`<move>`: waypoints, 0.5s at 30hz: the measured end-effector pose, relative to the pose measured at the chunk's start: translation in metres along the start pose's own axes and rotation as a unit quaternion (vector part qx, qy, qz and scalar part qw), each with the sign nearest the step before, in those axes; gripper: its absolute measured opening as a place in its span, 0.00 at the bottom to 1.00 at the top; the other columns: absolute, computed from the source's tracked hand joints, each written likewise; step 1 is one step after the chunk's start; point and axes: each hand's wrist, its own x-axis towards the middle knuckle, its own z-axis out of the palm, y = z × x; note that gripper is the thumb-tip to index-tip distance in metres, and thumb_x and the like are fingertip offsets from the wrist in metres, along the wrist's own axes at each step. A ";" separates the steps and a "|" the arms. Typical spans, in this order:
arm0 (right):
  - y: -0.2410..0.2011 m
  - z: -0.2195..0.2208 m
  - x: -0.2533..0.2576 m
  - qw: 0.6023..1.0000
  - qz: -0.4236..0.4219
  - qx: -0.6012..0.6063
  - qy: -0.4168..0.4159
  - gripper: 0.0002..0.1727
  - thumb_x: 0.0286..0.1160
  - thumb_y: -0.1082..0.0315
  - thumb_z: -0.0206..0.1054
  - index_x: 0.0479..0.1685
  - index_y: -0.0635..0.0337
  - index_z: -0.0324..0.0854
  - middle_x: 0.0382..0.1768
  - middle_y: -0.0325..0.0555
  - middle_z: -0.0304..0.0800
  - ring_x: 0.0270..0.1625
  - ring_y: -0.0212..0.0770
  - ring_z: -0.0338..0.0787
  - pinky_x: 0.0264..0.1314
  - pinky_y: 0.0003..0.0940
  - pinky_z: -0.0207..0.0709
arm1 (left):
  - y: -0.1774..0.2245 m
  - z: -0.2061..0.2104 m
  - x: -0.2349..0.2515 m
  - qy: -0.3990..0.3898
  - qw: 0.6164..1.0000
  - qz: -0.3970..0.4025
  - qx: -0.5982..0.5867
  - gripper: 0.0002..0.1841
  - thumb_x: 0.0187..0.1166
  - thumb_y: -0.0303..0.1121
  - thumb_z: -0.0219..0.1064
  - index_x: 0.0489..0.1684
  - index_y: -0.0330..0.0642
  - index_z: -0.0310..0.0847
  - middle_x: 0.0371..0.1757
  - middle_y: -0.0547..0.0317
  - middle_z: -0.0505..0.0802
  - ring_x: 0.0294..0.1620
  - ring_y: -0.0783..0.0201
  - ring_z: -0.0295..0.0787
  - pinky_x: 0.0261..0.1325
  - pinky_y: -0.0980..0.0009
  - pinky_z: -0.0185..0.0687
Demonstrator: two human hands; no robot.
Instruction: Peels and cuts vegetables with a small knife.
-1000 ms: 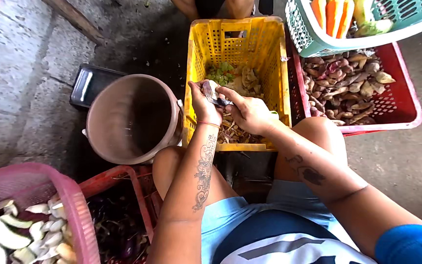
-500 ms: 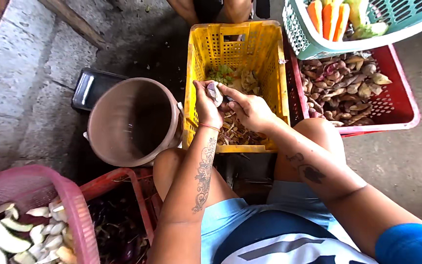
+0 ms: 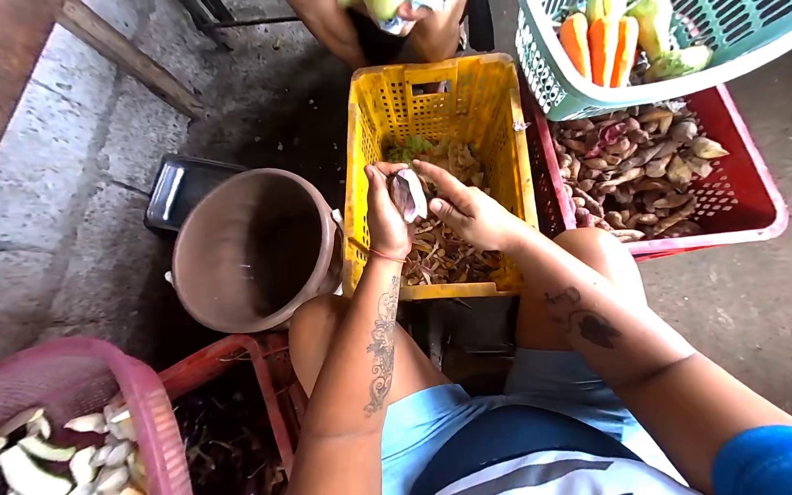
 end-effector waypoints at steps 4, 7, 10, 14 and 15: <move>0.000 0.002 -0.002 1.000 -0.016 0.003 0.009 0.30 0.94 0.59 0.50 0.94 0.46 0.54 0.53 0.55 0.91 0.48 0.51 0.92 0.57 0.58 0.83 | -0.001 -0.005 0.000 -0.027 0.999 0.040 0.023 0.27 0.95 0.47 0.26 0.43 0.53 0.75 0.34 0.70 0.88 0.37 0.75 0.87 0.43 0.77 0.85; 0.000 0.003 -0.001 1.000 -0.014 0.009 0.020 0.28 0.94 0.59 0.50 0.92 0.49 0.59 0.62 0.54 0.90 0.55 0.51 0.93 0.62 0.58 0.82 | -0.001 -0.005 -0.002 -0.033 0.996 0.059 0.051 0.25 0.95 0.47 0.27 0.45 0.54 0.75 0.35 0.71 0.89 0.37 0.76 0.87 0.43 0.77 0.85; 0.005 0.002 0.002 0.997 -0.035 0.044 0.047 0.23 0.94 0.62 0.50 0.83 0.53 0.69 0.58 0.51 0.91 0.53 0.45 0.92 0.59 0.51 0.84 | 0.000 -0.004 -0.007 -0.054 0.993 0.074 0.081 0.21 0.95 0.48 0.31 0.47 0.56 0.72 0.35 0.77 0.86 0.36 0.80 0.84 0.42 0.80 0.82; 0.002 0.000 0.001 0.987 -0.050 0.147 0.044 0.19 0.94 0.65 0.49 0.76 0.58 0.72 0.53 0.42 0.87 0.39 0.26 0.84 0.43 0.25 0.79 | 0.005 -0.004 -0.007 -0.079 0.996 0.040 0.028 0.24 0.94 0.49 0.28 0.45 0.59 0.74 0.37 0.76 0.88 0.37 0.80 0.86 0.40 0.81 0.84; 0.001 0.003 0.002 0.975 -0.044 0.212 0.049 0.17 0.94 0.66 0.48 0.72 0.59 0.73 0.40 0.39 0.84 0.28 0.24 0.77 0.30 0.21 0.73 | 0.007 -0.004 -0.007 -0.084 0.996 0.024 0.000 0.26 0.94 0.48 0.27 0.44 0.58 0.76 0.37 0.74 0.89 0.37 0.79 0.87 0.39 0.80 0.84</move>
